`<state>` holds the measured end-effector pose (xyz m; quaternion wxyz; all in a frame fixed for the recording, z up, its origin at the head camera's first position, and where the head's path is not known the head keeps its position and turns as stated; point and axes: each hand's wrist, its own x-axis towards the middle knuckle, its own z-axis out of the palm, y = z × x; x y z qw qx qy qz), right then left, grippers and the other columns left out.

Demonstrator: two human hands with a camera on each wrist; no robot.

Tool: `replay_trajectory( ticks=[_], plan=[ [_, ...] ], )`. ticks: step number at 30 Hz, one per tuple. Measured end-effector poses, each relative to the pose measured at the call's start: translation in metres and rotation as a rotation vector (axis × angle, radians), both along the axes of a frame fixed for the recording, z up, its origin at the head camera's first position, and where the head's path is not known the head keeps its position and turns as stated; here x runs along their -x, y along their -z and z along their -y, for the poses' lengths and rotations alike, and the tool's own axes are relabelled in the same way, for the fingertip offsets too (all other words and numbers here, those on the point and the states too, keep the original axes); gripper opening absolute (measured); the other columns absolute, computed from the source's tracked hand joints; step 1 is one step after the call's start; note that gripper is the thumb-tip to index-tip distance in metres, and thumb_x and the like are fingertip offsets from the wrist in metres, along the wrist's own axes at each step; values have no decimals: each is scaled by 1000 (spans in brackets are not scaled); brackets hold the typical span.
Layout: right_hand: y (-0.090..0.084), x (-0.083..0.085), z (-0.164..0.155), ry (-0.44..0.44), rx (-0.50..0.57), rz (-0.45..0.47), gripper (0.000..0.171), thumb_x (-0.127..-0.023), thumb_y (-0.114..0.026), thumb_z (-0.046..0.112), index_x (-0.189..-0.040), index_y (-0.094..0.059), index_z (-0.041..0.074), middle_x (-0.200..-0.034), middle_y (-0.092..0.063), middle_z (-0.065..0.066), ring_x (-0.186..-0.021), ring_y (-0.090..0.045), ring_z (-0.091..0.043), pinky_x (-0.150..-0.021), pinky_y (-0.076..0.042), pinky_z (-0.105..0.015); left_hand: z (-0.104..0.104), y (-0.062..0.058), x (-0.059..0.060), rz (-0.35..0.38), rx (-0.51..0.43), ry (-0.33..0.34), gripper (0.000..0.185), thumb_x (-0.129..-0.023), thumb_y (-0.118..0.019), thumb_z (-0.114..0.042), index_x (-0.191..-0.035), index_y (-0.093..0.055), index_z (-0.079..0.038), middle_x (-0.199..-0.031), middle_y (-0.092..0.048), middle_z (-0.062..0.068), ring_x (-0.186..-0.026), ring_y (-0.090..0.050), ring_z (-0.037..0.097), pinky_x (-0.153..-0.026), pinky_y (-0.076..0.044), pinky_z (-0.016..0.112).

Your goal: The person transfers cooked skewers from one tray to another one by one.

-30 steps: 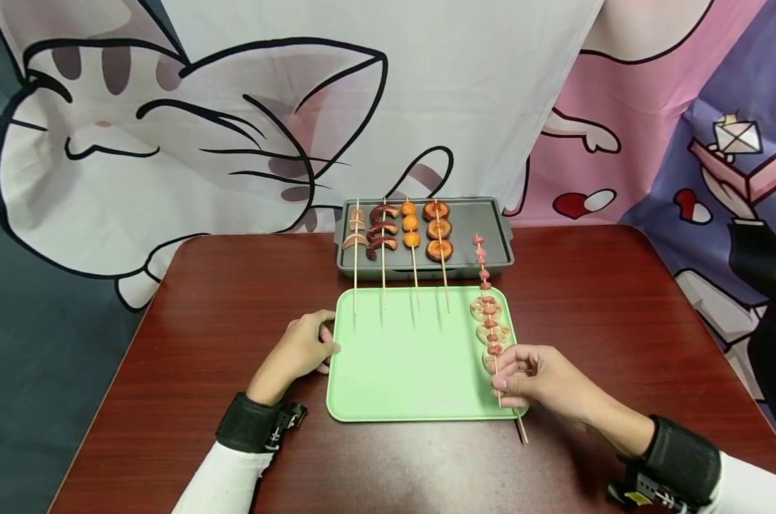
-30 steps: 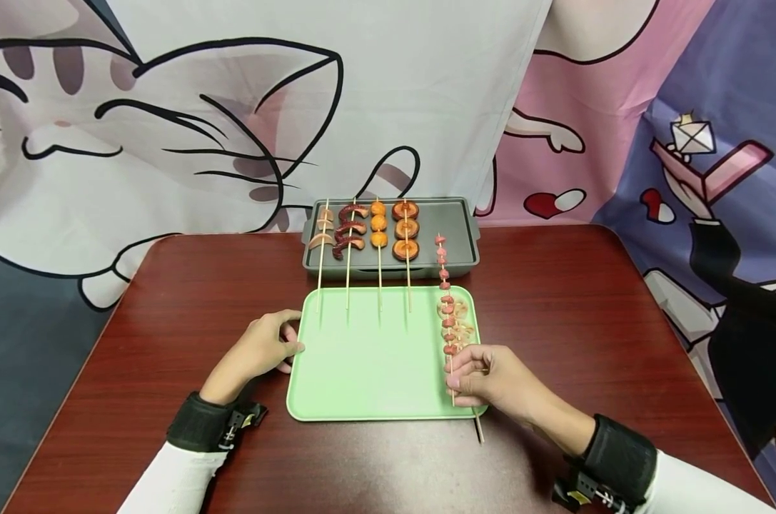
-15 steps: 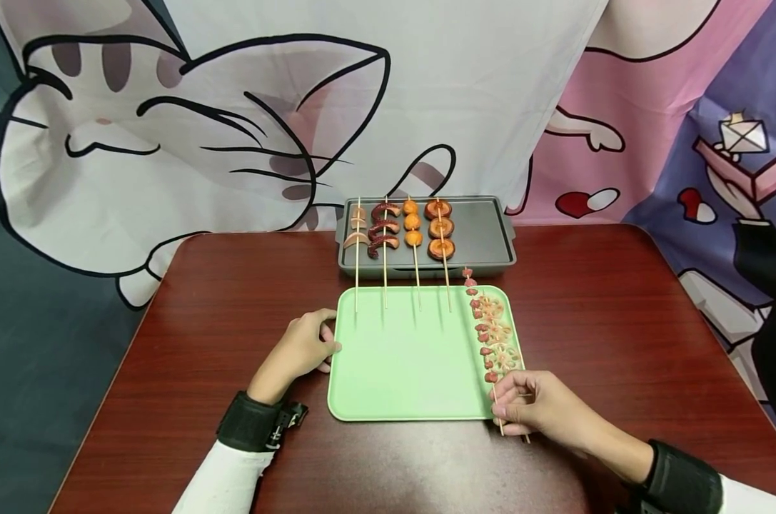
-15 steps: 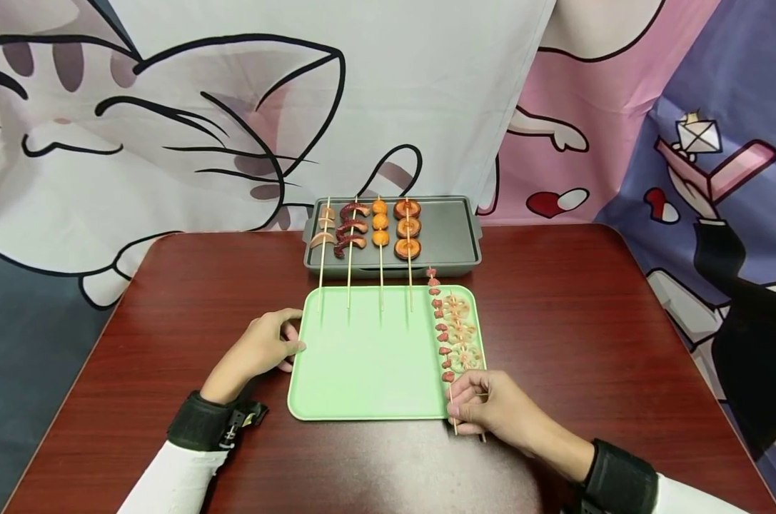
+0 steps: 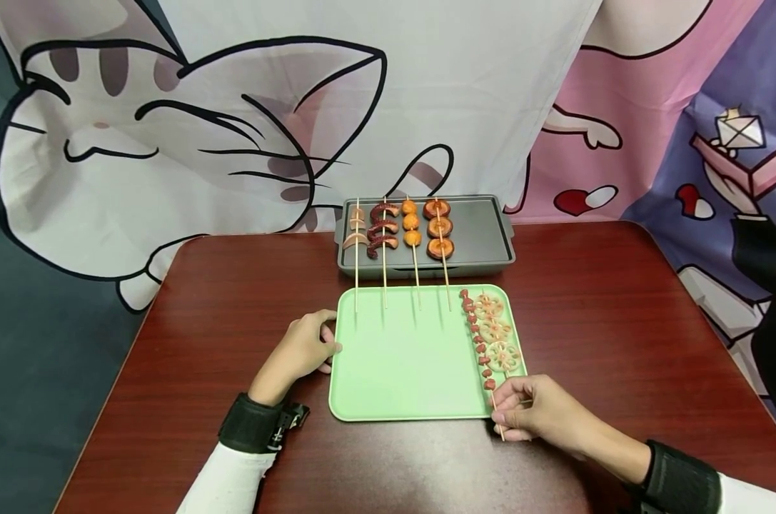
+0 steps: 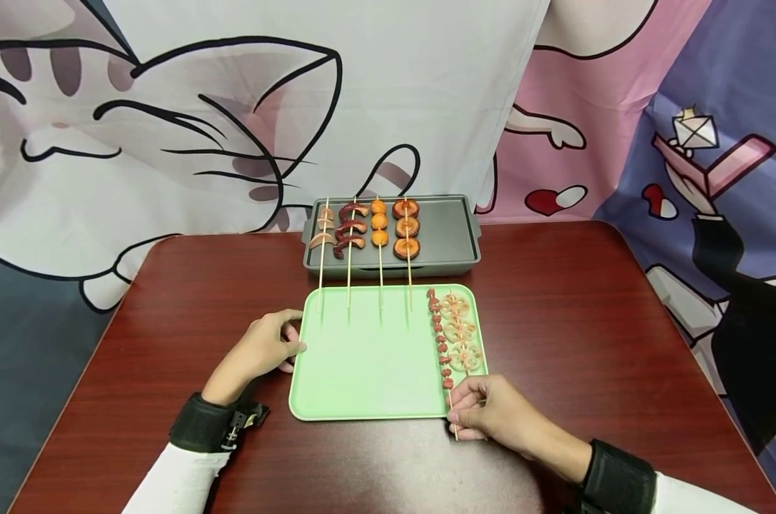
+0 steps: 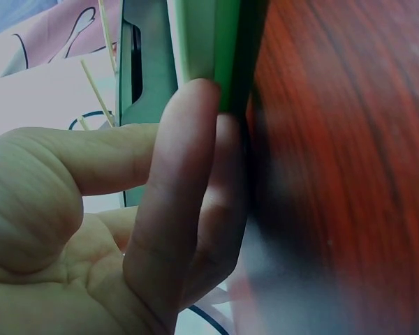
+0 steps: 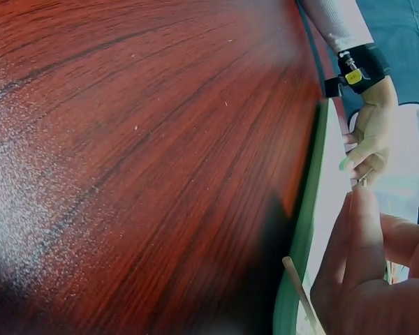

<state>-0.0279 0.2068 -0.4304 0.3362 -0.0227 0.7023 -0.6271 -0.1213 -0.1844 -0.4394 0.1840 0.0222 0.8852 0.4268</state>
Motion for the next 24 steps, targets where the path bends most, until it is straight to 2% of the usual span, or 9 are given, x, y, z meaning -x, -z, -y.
replay_trajectory(
  ticks=[9,13,17,24],
  plan=[
    [3,4,2,-21,-11,-7,25,-91,-73,-4,-106,-61,-19,-88,-72,-14,-77,-74,-15,-69,-66,-25,-1,-1,1,-13,12,0,61,-90,-72,4,-147,-49,5,-84,-61,13,-54,-66,19,-53,-63,32],
    [3,7,3,-49,-103,-75,19,-90,-76,1,-100,-66,-12,-84,-74,-15,-71,-73,-15,-61,-65,-26,-1,0,1,-17,3,-2,61,-90,-72,5,-146,-50,5,-83,-61,14,-54,-66,19,-53,-63,32],
    [3,9,4,-78,-213,-163,15,-89,-81,8,-93,-71,-3,-78,-74,-11,-65,-73,-17,-57,-65,-30,-2,-1,1,-17,3,-4,61,-90,-72,6,-146,-50,5,-83,-61,13,-54,-66,18,-53,-63,32],
    [3,12,5,-97,-251,-191,15,-88,-82,11,-88,-71,0,-74,-73,-7,-63,-73,-19,-57,-65,-31,-2,0,1,-16,10,-1,61,-90,-72,5,-147,-50,4,-83,-61,13,-54,-65,18,-53,-63,31]
  ],
)
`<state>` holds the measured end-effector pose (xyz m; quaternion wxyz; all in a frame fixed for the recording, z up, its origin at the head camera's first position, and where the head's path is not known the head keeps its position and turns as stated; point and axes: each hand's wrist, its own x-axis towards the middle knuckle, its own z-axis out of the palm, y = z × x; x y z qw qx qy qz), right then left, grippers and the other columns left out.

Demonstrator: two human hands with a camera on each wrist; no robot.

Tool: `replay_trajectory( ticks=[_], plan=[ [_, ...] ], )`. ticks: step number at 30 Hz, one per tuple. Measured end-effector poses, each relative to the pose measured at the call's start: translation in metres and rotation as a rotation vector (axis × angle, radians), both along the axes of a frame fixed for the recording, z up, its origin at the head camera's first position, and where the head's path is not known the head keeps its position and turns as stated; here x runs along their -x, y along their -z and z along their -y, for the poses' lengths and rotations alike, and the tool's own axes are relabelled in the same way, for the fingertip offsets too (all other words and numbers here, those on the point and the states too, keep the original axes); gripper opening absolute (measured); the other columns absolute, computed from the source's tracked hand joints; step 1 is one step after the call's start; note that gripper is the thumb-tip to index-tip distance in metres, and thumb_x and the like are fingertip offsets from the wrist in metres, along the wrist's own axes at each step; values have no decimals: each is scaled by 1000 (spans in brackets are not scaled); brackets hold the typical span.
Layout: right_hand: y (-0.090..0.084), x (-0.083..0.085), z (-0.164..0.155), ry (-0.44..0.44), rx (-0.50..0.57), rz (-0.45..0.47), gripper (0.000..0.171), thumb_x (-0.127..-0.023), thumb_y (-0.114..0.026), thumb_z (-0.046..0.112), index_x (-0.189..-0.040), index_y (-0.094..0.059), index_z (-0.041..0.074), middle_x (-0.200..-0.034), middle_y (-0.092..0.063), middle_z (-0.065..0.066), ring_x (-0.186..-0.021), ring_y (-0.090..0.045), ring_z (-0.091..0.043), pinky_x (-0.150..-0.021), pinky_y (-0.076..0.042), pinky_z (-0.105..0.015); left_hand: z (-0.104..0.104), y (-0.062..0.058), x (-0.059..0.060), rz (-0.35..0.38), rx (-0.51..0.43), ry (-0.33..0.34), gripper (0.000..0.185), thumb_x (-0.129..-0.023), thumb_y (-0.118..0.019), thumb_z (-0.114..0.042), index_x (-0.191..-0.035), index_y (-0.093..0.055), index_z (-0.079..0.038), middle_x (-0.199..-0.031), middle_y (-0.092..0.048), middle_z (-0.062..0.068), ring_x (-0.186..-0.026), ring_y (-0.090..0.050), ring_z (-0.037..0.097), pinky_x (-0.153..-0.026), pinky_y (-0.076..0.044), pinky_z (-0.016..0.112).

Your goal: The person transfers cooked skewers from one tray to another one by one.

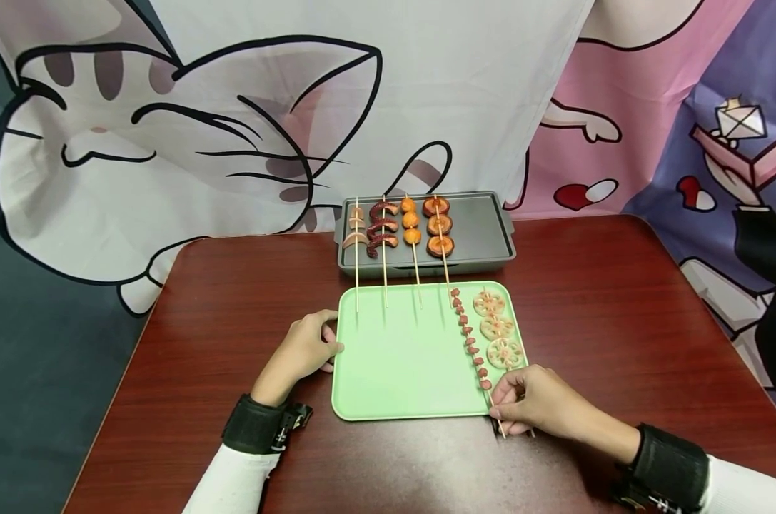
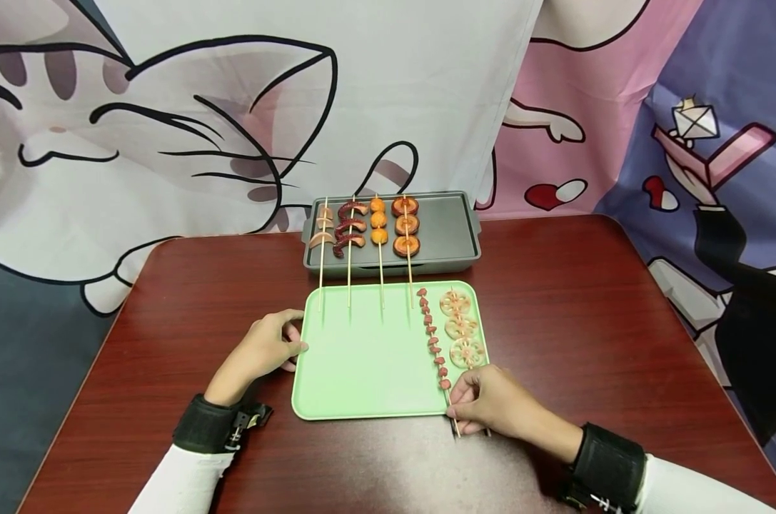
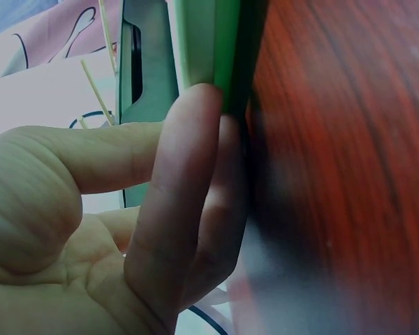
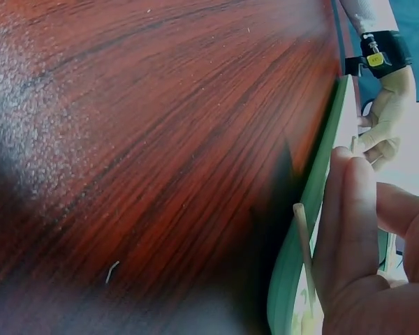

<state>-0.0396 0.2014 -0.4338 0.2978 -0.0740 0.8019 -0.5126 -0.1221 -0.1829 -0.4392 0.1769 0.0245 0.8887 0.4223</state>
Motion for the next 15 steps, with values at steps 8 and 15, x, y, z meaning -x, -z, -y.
replay_trajectory(
  ticks=[8,15],
  plan=[
    [0,-1,1,9,-36,-14,15,-88,-82,11,-87,-71,1,-73,-73,-6,-62,-74,-19,-56,-65,-32,0,1,1,2,-1,0,61,-90,-72,5,-147,-50,4,-84,-61,13,-54,-65,18,-53,-63,32],
    [-1,-2,2,13,-70,-40,15,-86,-83,11,-86,-70,3,-71,-72,-4,-59,-73,-18,-53,-64,-32,1,2,1,9,0,2,59,-91,-71,4,-147,-50,4,-86,-60,14,-56,-65,19,-54,-63,32]
  ],
)
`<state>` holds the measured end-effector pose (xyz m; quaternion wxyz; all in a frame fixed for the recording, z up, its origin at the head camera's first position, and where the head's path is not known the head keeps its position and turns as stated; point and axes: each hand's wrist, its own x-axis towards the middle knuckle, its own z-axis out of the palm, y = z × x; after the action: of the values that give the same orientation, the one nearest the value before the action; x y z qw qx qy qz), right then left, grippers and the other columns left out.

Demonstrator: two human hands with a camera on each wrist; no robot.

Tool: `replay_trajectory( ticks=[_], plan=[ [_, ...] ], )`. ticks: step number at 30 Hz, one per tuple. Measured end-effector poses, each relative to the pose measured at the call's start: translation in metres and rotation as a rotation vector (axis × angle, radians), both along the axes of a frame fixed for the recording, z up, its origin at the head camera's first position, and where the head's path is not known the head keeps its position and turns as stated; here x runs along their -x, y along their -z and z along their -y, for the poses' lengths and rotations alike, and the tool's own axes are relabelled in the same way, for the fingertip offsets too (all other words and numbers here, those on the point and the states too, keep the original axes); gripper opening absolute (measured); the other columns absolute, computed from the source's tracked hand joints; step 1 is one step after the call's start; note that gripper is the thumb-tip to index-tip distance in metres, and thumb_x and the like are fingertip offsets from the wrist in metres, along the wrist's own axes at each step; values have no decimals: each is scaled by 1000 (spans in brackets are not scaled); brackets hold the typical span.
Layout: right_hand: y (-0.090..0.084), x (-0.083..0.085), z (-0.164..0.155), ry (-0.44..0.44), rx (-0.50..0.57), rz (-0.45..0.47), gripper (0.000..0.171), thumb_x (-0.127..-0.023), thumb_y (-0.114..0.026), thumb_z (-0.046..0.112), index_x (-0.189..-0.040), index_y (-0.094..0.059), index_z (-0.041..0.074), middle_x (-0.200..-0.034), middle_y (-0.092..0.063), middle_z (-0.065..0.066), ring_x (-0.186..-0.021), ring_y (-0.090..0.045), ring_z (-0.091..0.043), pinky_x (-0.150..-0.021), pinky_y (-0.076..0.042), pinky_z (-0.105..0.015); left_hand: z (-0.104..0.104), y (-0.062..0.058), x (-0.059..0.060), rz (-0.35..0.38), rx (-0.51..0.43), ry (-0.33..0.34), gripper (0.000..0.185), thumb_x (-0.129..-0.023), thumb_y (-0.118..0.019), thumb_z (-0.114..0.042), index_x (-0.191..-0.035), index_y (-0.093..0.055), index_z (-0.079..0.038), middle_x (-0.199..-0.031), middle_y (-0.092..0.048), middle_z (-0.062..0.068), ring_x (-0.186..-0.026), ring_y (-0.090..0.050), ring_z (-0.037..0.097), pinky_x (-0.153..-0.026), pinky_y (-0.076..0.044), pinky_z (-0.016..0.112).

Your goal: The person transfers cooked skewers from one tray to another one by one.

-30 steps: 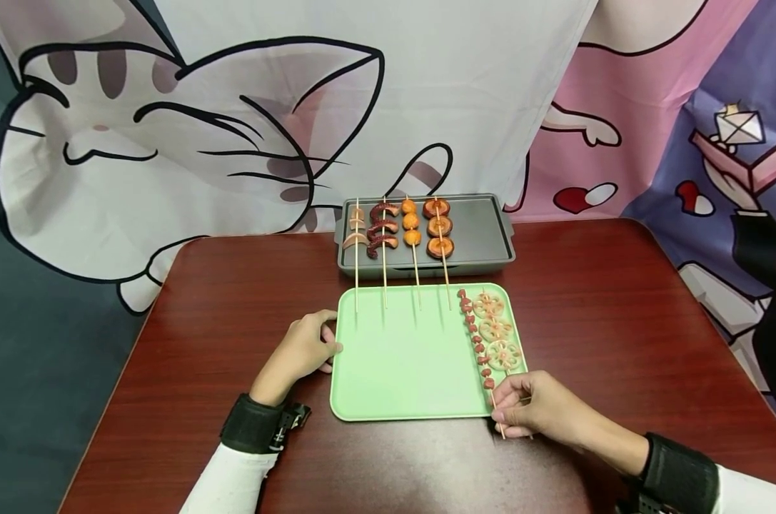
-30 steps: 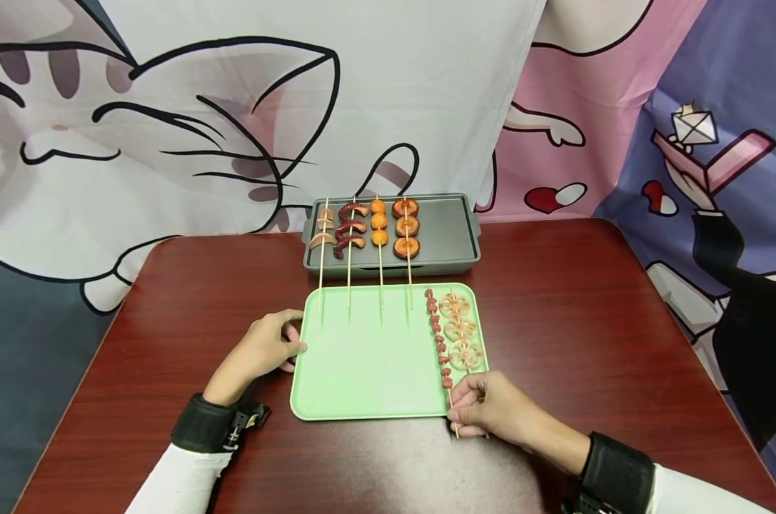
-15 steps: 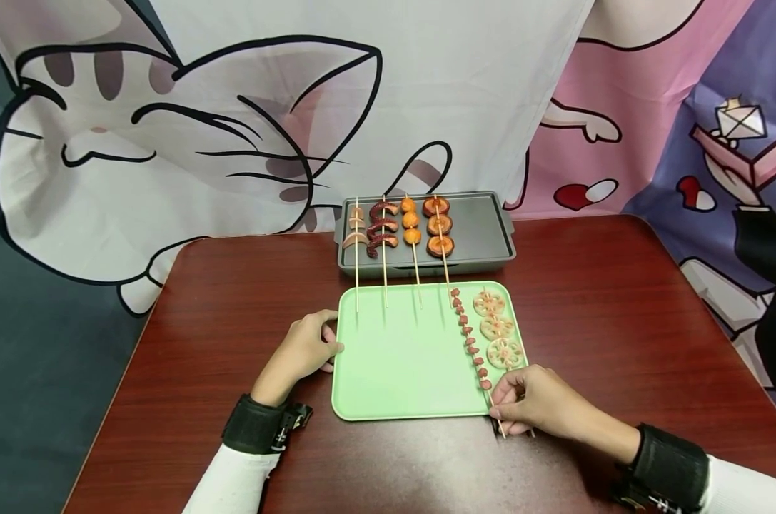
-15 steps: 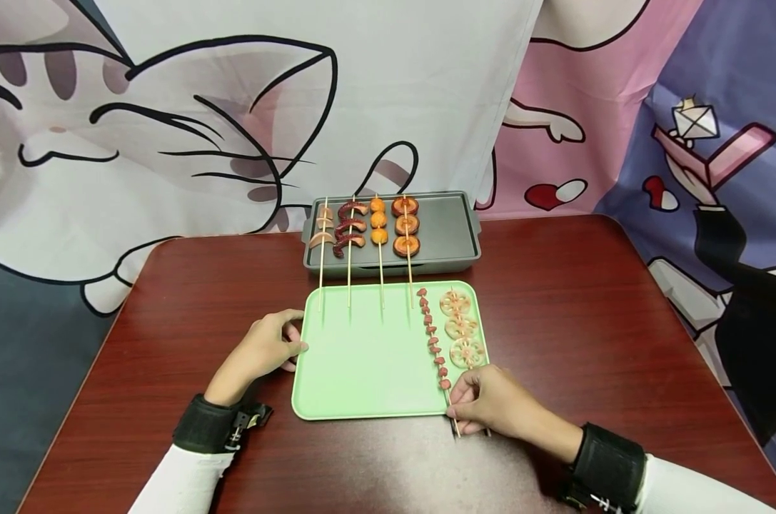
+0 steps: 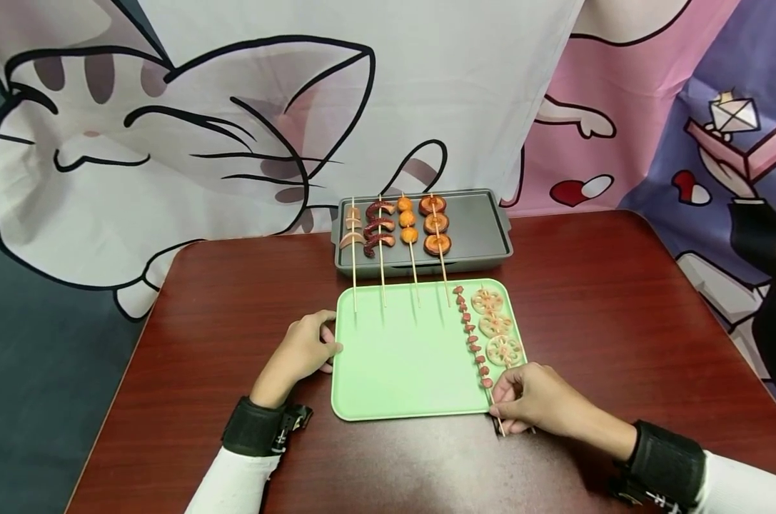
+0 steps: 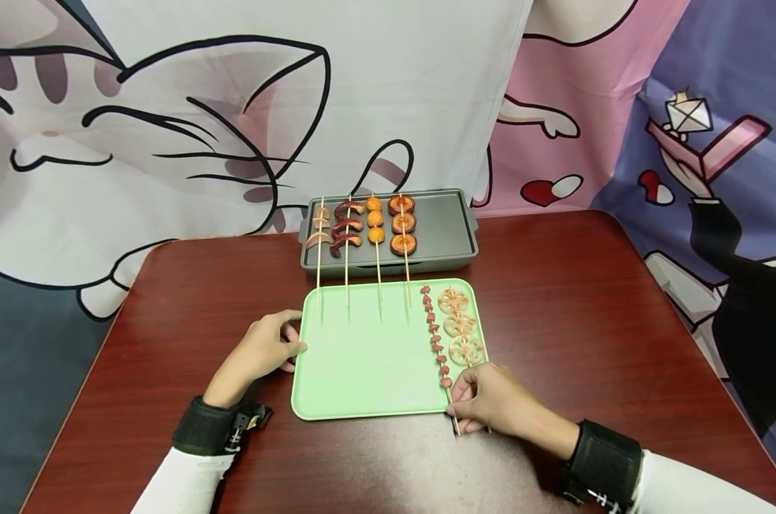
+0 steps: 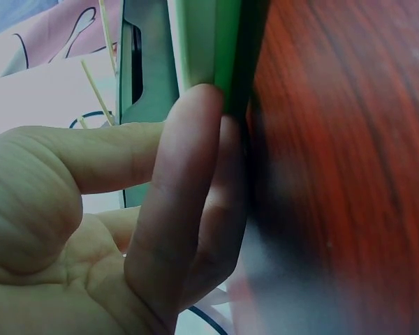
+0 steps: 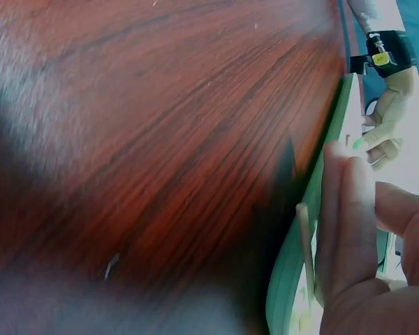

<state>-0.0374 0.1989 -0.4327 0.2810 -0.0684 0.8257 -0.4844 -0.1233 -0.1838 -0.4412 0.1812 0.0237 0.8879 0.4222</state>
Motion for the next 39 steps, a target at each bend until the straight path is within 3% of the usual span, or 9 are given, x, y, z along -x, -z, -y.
replay_trajectory(
  ticks=[7,14,31,39],
  plan=[
    [0,2,3,-40,-89,-100,17,-85,-84,13,-81,-68,9,-66,-69,2,-56,-71,-14,-50,-62,-28,1,1,-1,-7,1,-6,58,-91,-71,4,-146,-51,4,-84,-61,13,-55,-65,19,-53,-63,32],
    [-1,6,7,-81,-161,-133,19,-83,-82,11,-77,-65,13,-58,-66,5,-50,-68,-10,-42,-57,-27,1,0,-1,-11,4,-6,58,-91,-71,4,-145,-51,5,-82,-61,12,-54,-65,19,-52,-62,32],
    [-11,13,3,-130,-114,-79,18,-86,-83,13,-77,-67,10,-60,-68,0,-49,-68,-12,-44,-60,-33,-1,0,0,-18,-9,-3,57,-90,-71,5,-144,-52,5,-83,-61,13,-53,-65,18,-51,-63,32],
    [-28,31,-3,-119,-81,-148,15,-90,-80,15,-82,-69,9,-67,-70,-3,-55,-70,-15,-49,-62,-31,-1,0,0,-16,-8,-5,57,-90,-71,5,-144,-52,5,-83,-61,12,-53,-64,18,-51,-62,32]
  ],
)
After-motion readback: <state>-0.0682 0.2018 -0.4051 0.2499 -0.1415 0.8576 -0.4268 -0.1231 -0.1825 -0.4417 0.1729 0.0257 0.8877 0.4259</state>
